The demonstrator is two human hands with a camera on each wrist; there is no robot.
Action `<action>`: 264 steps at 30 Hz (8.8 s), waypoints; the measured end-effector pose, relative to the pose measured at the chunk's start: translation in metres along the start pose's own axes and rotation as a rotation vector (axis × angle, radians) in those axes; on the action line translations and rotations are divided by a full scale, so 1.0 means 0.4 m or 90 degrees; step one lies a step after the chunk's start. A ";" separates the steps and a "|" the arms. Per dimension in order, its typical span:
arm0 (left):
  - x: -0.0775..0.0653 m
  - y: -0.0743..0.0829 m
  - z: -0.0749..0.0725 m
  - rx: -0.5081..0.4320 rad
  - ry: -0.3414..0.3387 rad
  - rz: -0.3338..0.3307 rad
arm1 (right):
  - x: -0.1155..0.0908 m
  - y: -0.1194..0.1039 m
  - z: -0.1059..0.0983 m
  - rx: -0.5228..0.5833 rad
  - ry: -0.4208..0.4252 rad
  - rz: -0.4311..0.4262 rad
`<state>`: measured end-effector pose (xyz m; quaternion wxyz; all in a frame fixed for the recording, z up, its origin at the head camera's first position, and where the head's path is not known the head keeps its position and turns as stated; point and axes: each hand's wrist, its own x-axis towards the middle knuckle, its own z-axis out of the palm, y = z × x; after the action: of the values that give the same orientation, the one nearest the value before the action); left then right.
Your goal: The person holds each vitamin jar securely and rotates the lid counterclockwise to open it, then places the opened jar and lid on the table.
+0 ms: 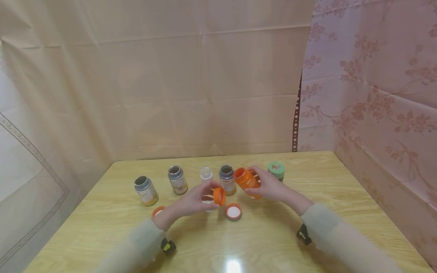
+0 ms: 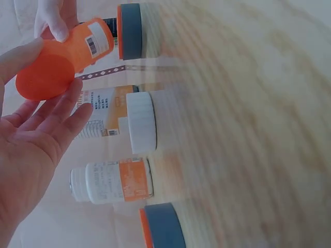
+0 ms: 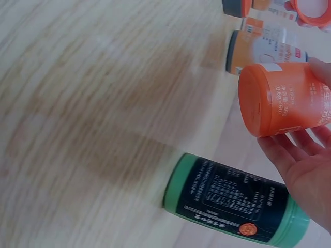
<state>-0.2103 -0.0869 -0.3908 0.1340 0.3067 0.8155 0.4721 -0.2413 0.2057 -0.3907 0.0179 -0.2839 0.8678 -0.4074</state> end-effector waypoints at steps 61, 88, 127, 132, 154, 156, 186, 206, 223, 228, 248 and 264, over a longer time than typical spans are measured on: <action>0.156 0.006 0.125 0.096 -0.234 0.029 | 0.000 0.063 0.042 0.081 0.038 0.000; 0.190 -0.003 0.141 0.144 -0.275 0.026 | 0.016 0.061 0.046 0.090 0.045 0.040; 0.164 0.020 0.117 0.148 -0.234 0.028 | 0.001 0.006 0.019 0.044 0.107 0.041; 0.149 0.031 0.086 0.126 -0.231 0.012 | -0.014 -0.013 -0.001 0.038 0.107 0.023; 0.040 0.043 -0.040 0.135 -0.123 0.040 | -0.070 -0.051 -0.095 0.006 0.159 -0.013; 0.028 0.039 -0.048 0.121 -0.111 0.039 | -0.076 -0.047 -0.103 0.001 0.165 -0.013; -0.127 -0.013 -0.097 0.038 0.043 -0.045 | -0.113 0.137 -0.087 0.062 0.139 0.113; -0.184 -0.042 -0.135 0.050 0.076 -0.050 | -0.097 0.135 -0.072 0.068 0.087 0.106; -0.174 -0.016 -0.158 0.059 0.103 -0.032 | -0.090 0.087 -0.117 0.003 0.149 0.077; -0.152 0.006 -0.165 0.081 0.102 0.007 | -0.088 0.055 -0.138 -0.032 0.151 0.072; -0.014 0.109 -0.131 0.146 0.046 0.087 | -0.084 -0.073 -0.131 -0.086 0.073 -0.023; 0.035 0.133 -0.048 0.085 -0.010 0.099 | -0.068 -0.135 -0.054 -0.116 -0.024 -0.091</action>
<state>-0.2111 -0.0717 -0.3345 0.0825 0.3811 0.8178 0.4233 -0.1982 0.2072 -0.3429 -0.0207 -0.3528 0.8784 -0.3217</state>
